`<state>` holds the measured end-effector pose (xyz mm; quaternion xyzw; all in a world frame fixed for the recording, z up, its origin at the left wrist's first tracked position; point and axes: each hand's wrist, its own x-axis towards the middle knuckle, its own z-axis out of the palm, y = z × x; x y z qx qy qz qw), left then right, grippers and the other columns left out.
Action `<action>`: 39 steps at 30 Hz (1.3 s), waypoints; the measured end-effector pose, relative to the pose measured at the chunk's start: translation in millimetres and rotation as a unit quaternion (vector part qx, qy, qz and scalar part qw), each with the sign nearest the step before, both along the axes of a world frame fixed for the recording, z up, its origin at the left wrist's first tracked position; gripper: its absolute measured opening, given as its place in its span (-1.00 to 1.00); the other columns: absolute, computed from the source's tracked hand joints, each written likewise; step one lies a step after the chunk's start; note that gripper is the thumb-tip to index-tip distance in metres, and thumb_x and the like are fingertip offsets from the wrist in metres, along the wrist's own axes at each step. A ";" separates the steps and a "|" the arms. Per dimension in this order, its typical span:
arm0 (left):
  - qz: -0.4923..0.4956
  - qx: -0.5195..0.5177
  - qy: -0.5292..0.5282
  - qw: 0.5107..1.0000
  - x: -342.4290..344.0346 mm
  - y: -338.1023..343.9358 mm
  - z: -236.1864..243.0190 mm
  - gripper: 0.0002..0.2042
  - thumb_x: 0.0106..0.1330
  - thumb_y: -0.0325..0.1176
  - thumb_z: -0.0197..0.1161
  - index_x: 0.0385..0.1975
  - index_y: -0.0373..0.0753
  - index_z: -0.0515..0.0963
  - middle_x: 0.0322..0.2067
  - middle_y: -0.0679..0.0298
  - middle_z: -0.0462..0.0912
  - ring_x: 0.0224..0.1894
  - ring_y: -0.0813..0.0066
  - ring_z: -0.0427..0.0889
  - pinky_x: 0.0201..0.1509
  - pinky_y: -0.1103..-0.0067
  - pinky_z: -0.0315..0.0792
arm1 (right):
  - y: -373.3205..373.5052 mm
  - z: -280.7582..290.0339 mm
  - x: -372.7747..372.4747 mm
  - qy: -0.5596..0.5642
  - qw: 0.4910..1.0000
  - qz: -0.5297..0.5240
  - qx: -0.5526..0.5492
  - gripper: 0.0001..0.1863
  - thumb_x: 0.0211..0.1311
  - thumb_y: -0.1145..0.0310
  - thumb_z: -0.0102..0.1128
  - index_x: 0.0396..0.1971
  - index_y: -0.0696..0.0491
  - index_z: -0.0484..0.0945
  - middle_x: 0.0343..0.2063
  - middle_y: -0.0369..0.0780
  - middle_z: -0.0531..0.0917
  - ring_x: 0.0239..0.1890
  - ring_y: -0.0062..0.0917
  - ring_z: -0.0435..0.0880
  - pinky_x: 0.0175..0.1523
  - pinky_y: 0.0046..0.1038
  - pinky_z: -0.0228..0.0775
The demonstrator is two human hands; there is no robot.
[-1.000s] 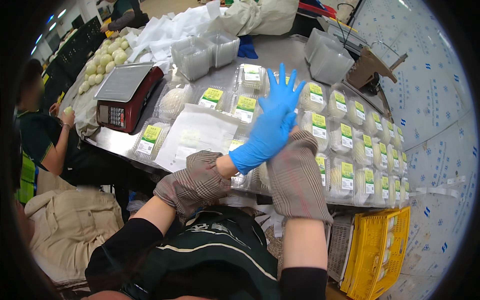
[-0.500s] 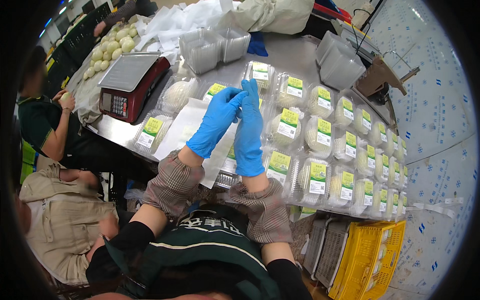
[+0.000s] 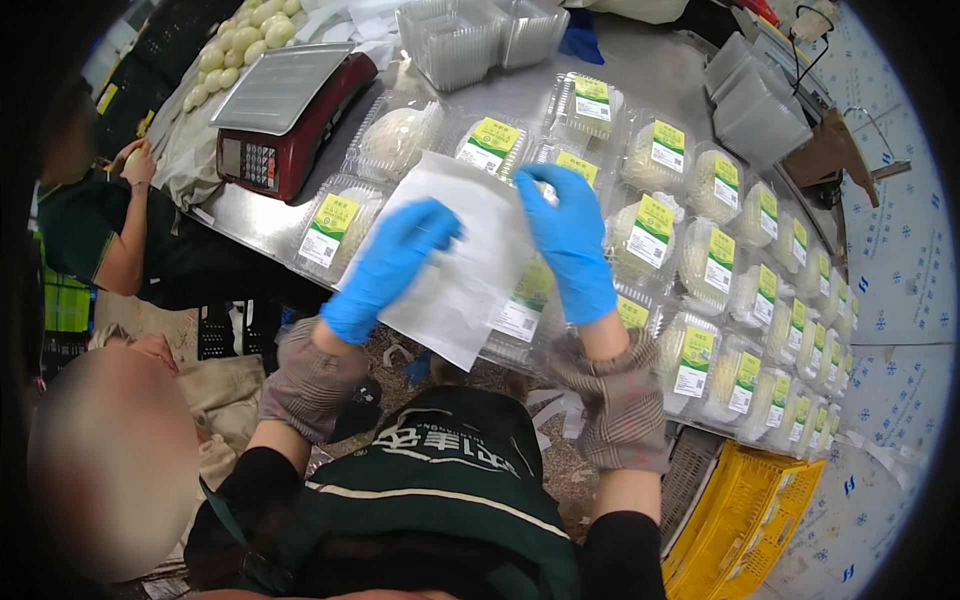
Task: The person places round white fruits into clear plastic clamshell containers on a stainless steel table. They apply green and white labels to the containers and then transfer the finished packages into yellow plastic crates. The person wears blue gloves and a green apron while working in a commercial packing area.
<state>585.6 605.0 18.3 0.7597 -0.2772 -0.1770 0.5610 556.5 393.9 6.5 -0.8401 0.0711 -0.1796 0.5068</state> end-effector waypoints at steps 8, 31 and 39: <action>0.161 -0.066 0.012 0.985 63.1 65.0 -16.3 -0.68 0.25 -0.41 0.16 0.01 -0.26 0.43 -0.03 0.26 0.51 0.01 0.53 0.45 0.11 0.60 0.31 | 24.8 -20.3 49.5 0.160 0.961 0.067 -0.214 -0.71 0.08 0.19 0.15 -0.41 0.14 0.55 -0.53 -0.13 0.61 -0.39 -0.35 0.57 -0.28 -0.36 0.40; 0.155 -0.053 0.121 0.979 -24.2 132.6 36.0 -0.90 0.13 -0.55 0.26 -0.36 -0.38 0.56 -0.50 0.32 0.61 -0.44 0.74 0.49 -0.33 0.79 0.37 | 101.6 53.5 -61.5 -0.072 0.922 0.274 -0.263 -0.61 -0.13 0.45 0.18 -0.17 0.04 0.51 -0.40 -0.21 0.49 -0.44 -0.35 0.50 -0.39 -0.37 0.36; 0.177 0.031 0.319 0.930 0.5 147.7 -1.6 -0.84 0.15 -0.36 0.29 -0.41 -0.34 0.56 -0.53 0.41 0.55 -0.49 0.75 0.44 -0.38 0.77 0.32 | 124.8 13.9 -80.6 -0.188 0.903 0.229 -0.310 -0.62 -0.21 0.52 0.19 -0.24 0.14 0.51 -0.40 -0.22 0.48 -0.49 -0.45 0.47 -0.47 -0.48 0.34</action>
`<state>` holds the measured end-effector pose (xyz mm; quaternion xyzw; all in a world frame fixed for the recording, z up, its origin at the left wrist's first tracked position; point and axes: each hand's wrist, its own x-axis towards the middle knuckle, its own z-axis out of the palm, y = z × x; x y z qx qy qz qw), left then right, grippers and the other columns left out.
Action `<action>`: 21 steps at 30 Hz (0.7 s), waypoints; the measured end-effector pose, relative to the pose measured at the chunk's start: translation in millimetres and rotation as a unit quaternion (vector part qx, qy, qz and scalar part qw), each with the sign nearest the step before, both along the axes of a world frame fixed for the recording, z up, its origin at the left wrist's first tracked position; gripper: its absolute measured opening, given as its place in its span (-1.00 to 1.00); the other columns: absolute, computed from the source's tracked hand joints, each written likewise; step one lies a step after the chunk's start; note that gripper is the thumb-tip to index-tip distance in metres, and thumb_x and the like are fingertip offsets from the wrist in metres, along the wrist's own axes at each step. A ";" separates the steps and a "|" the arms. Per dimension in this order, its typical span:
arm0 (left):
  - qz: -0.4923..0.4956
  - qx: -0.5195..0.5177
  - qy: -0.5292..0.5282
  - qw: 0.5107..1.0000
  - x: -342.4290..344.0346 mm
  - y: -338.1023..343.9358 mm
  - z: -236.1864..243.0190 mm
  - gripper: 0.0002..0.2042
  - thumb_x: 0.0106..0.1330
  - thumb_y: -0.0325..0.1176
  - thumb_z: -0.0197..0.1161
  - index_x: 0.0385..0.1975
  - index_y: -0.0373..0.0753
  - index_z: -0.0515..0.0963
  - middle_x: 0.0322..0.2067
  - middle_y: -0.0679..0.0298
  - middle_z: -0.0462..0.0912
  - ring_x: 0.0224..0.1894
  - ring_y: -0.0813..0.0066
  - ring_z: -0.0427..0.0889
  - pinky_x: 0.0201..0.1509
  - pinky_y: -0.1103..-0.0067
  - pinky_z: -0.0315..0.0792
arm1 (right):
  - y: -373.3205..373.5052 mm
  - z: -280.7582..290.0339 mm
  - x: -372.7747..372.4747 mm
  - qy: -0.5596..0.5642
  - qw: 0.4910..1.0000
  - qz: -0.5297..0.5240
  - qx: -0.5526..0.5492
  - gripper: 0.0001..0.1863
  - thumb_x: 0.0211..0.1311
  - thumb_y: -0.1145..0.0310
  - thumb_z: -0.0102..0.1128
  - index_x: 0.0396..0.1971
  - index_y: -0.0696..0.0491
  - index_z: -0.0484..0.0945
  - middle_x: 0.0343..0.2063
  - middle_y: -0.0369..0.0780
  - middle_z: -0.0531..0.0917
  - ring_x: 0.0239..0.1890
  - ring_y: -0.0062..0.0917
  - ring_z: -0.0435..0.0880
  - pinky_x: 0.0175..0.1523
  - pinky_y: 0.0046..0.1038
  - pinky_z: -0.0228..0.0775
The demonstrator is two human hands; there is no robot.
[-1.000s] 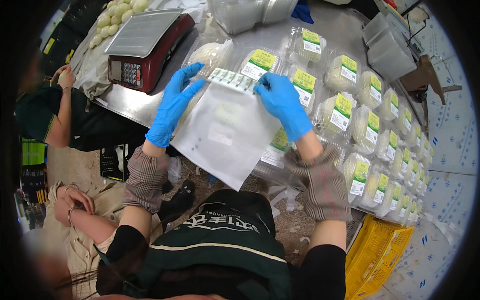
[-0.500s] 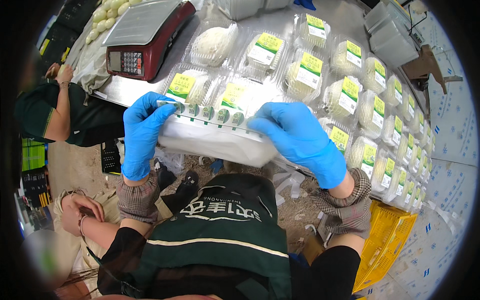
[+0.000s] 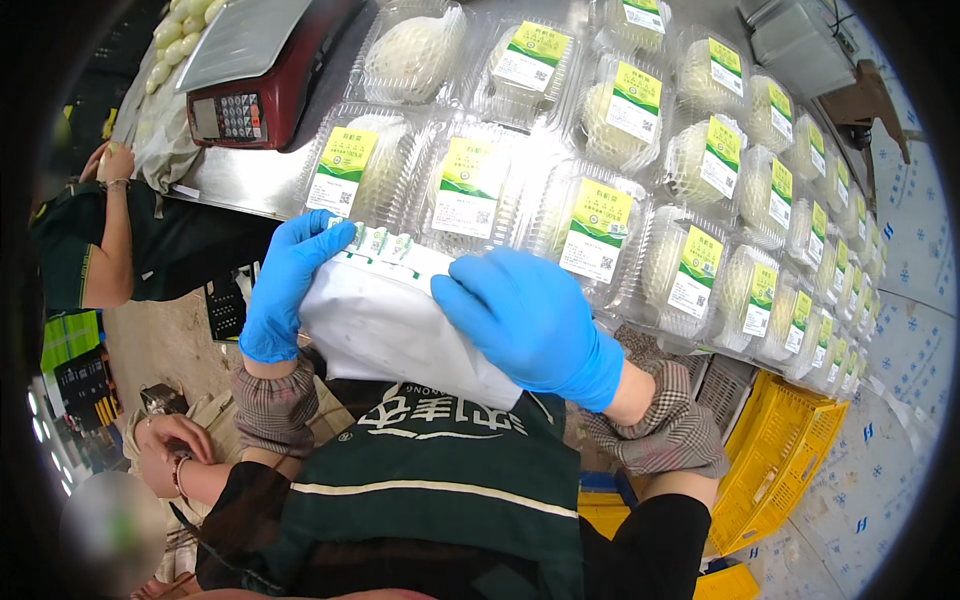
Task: The person places round white fruits into clear plastic clamshell containers on a stainless steel table. They apply green and white labels to the containers and then transfer the finished packages into yellow plastic crates. The person wears blue gloves and a green apron while working in a commercial packing area.
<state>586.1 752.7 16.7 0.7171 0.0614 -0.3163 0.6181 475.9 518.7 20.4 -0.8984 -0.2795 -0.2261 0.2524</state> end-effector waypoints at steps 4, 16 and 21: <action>-0.026 0.013 -0.086 0.996 15.8 46.2 1.2 -0.86 0.11 -0.37 0.24 -0.42 -0.30 0.56 -0.52 0.41 0.54 -0.46 0.71 0.44 -0.34 0.75 0.30 | 6.8 -1.4 24.3 0.267 0.797 -0.222 0.495 -0.60 -0.10 0.61 0.17 -0.14 0.13 0.44 -0.37 -0.17 0.48 -0.45 -0.37 0.50 -0.38 -0.46 0.40; -0.082 -0.106 -0.139 0.981 34.9 151.6 26.0 -0.75 -0.05 -0.35 0.39 -0.53 -0.38 0.50 -0.56 0.18 0.60 -0.51 0.53 0.58 -0.45 0.68 0.43 | 93.6 -46.8 129.1 0.240 0.769 -0.235 0.544 -0.76 0.02 0.52 0.13 -0.25 0.09 0.44 -0.63 -0.27 0.51 -0.57 -0.61 0.47 -0.44 -0.52 0.37; -0.060 -0.085 -0.168 0.980 37.6 149.9 26.6 -0.68 -0.10 -0.21 0.39 -0.61 -0.36 0.46 -0.67 0.24 0.50 -0.65 0.59 0.43 -0.59 0.71 0.26 | 103.0 -67.0 141.1 0.035 0.932 -0.327 0.153 -0.77 0.02 0.42 0.21 -0.31 0.13 0.42 -0.66 -0.17 0.47 -0.57 -0.36 0.49 -0.38 -0.39 0.39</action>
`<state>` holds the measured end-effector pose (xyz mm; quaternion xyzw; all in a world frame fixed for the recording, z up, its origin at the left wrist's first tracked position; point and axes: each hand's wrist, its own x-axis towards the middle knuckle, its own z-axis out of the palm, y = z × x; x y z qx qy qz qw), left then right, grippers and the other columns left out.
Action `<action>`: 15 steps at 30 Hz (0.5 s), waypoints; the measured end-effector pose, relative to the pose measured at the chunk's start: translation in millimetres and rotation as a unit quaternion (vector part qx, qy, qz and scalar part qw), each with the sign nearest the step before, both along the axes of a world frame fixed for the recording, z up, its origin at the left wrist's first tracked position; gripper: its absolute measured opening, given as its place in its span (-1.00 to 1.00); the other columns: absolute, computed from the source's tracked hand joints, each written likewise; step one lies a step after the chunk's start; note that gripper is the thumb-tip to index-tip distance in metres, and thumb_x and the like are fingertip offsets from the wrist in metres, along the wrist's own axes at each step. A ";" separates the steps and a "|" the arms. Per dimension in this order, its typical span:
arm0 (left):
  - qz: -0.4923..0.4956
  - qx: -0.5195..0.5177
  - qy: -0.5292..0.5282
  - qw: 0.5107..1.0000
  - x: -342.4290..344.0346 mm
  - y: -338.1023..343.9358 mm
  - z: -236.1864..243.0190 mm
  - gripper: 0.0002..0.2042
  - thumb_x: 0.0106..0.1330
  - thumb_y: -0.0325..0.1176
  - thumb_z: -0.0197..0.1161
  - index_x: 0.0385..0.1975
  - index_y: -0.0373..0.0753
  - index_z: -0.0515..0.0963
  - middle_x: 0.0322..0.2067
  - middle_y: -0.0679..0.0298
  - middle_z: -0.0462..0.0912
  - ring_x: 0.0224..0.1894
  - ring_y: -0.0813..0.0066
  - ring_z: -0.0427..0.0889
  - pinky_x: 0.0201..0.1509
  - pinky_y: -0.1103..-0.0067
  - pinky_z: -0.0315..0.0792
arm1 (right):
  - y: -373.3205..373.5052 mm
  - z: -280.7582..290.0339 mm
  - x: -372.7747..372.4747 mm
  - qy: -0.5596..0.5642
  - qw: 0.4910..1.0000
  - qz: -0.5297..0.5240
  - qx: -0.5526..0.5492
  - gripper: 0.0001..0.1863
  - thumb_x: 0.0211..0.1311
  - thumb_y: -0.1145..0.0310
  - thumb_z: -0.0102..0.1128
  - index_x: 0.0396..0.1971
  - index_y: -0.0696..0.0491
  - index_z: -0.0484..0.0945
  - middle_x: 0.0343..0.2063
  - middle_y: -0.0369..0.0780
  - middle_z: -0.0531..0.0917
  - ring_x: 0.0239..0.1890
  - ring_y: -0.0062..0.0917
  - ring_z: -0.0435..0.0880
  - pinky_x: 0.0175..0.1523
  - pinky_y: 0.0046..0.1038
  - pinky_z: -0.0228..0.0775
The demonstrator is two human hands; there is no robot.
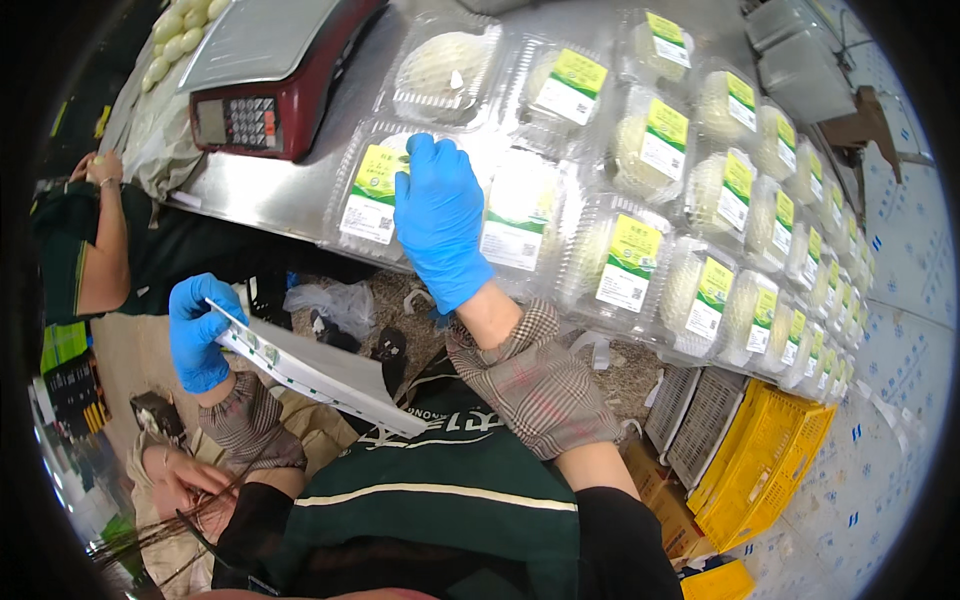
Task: The person places round white fruits into clear plastic clamshell containers on a stainless steel table. They apply green and white labels to the containers and then transfer the finished packages into yellow plastic crates. The person wears blue gloves and a green apron while working in a commercial packing area.
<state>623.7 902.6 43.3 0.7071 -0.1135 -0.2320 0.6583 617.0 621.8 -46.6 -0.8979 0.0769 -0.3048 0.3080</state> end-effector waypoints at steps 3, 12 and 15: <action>-0.005 -0.033 0.022 0.999 2.9 3.8 -6.4 -0.78 -0.04 -0.36 0.34 -0.53 -0.37 0.48 -0.57 0.19 0.56 -0.51 0.49 0.57 -0.41 0.64 0.43 | -49.7 9.8 -0.6 0.030 0.985 -0.011 0.169 -0.84 0.02 0.44 0.19 -0.39 0.17 0.47 -0.64 -0.15 0.51 -0.56 -0.39 0.50 -0.37 -0.38 0.38; -0.099 0.027 0.060 0.993 22.2 -145.1 -5.4 -0.87 0.17 -0.41 0.20 -0.33 -0.31 0.55 -0.46 0.38 0.55 -0.38 0.70 0.45 -0.27 0.70 0.33 | -233.1 -12.8 49.3 0.142 0.984 -0.109 0.016 -0.78 -0.07 0.30 0.24 -0.52 0.17 0.56 -0.56 -0.03 0.59 -0.52 -0.28 0.56 -0.36 -0.36 0.39; -0.049 0.073 0.032 0.996 23.7 -180.6 -18.0 -0.83 0.18 -0.36 0.23 -0.40 -0.36 0.56 -0.57 0.45 0.44 -0.48 0.77 0.31 -0.42 0.71 0.22 | -208.9 39.2 25.9 0.222 0.960 -0.007 0.168 -0.75 -0.02 0.29 0.28 -0.39 0.16 0.58 -0.51 -0.15 0.62 -0.48 -0.50 0.54 -0.33 -0.46 0.37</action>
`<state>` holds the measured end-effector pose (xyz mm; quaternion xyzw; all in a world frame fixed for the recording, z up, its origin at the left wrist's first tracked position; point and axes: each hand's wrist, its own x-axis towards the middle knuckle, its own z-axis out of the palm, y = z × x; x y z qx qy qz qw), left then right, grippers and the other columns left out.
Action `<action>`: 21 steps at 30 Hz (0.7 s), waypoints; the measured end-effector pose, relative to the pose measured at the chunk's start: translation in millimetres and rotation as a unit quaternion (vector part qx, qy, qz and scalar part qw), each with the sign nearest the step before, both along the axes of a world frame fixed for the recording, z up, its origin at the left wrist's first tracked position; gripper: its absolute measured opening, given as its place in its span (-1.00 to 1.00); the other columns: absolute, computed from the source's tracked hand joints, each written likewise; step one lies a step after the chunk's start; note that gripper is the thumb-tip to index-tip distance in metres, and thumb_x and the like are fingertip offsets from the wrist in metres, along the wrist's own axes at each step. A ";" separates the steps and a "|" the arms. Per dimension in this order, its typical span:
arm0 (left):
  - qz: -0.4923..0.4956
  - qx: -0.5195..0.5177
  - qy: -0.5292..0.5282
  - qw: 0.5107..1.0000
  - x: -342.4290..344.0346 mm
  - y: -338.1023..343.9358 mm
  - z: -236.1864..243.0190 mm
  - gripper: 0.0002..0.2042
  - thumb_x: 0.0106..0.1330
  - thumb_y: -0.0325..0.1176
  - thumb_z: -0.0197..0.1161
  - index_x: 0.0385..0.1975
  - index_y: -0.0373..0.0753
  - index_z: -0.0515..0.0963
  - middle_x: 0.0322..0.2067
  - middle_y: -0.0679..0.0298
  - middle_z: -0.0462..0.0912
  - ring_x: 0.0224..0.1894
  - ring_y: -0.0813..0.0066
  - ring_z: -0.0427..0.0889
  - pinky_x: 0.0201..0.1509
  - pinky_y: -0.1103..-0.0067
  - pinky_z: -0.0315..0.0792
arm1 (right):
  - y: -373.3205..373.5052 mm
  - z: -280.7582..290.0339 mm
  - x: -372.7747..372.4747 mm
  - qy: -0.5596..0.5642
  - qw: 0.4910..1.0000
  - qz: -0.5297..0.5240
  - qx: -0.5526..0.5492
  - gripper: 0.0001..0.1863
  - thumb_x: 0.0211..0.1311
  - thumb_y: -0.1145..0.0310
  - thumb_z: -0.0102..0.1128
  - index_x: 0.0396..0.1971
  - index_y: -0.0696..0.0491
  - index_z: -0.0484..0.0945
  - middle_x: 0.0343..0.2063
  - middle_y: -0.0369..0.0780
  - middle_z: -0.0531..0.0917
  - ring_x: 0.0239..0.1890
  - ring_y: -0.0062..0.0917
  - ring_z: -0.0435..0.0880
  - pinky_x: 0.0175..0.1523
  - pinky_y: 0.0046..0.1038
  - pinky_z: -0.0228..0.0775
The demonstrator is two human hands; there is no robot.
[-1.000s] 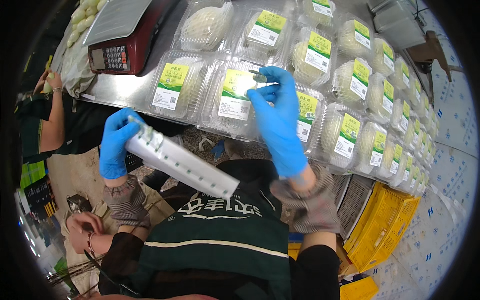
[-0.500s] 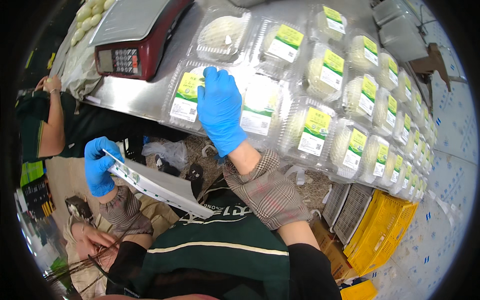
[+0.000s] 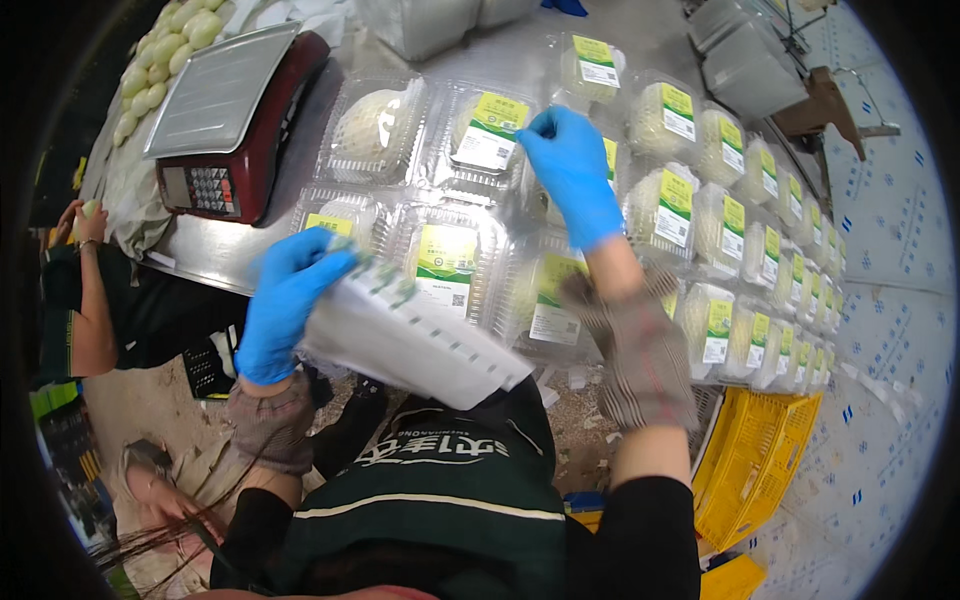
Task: The person places round white fruits into clear plastic clamshell containers on a stainless steel table. They apply green and white labels to the containers and then transfer the finished packages into yellow plastic crates. The person wears blue gloves and a green apron while working in a commercial packing area.
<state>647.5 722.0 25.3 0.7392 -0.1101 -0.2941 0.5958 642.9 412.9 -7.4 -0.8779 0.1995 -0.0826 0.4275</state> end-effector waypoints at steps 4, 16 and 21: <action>-0.019 -0.018 -0.003 1.000 -2.0 -56.6 4.6 -0.86 0.19 -0.39 0.23 -0.44 -0.36 0.56 -0.58 0.49 0.44 -0.51 0.80 0.30 -0.45 0.77 0.17 | 51.0 60.2 -74.8 0.051 0.966 0.204 0.150 -0.65 0.01 0.23 0.31 -0.30 0.19 0.57 -0.49 -0.20 0.63 -0.37 -0.61 0.58 -0.19 -0.51 0.40; 0.012 -0.094 0.085 0.992 -30.3 -122.0 -4.9 -0.80 0.23 -0.30 0.22 -0.35 -0.33 0.57 -0.49 0.43 0.51 -0.42 0.79 0.36 -0.35 0.78 0.26 | 40.7 41.4 -104.4 -0.147 0.981 0.122 -0.035 -0.76 0.01 0.51 0.16 -0.25 0.05 0.52 -0.43 -0.22 0.48 -0.34 -0.38 0.54 -0.32 -0.40 0.40; 0.103 -0.159 0.245 0.951 -29.2 -133.7 -19.7 -0.83 0.20 -0.37 0.20 -0.29 -0.32 0.56 -0.37 0.36 0.56 -0.30 0.71 0.47 -0.23 0.78 0.34 | 41.7 30.1 -113.6 -0.215 0.910 0.161 -0.317 -0.67 -0.23 0.52 0.10 -0.30 0.12 0.49 -0.52 -0.25 0.39 -0.47 -0.46 0.41 -0.48 -0.44 0.32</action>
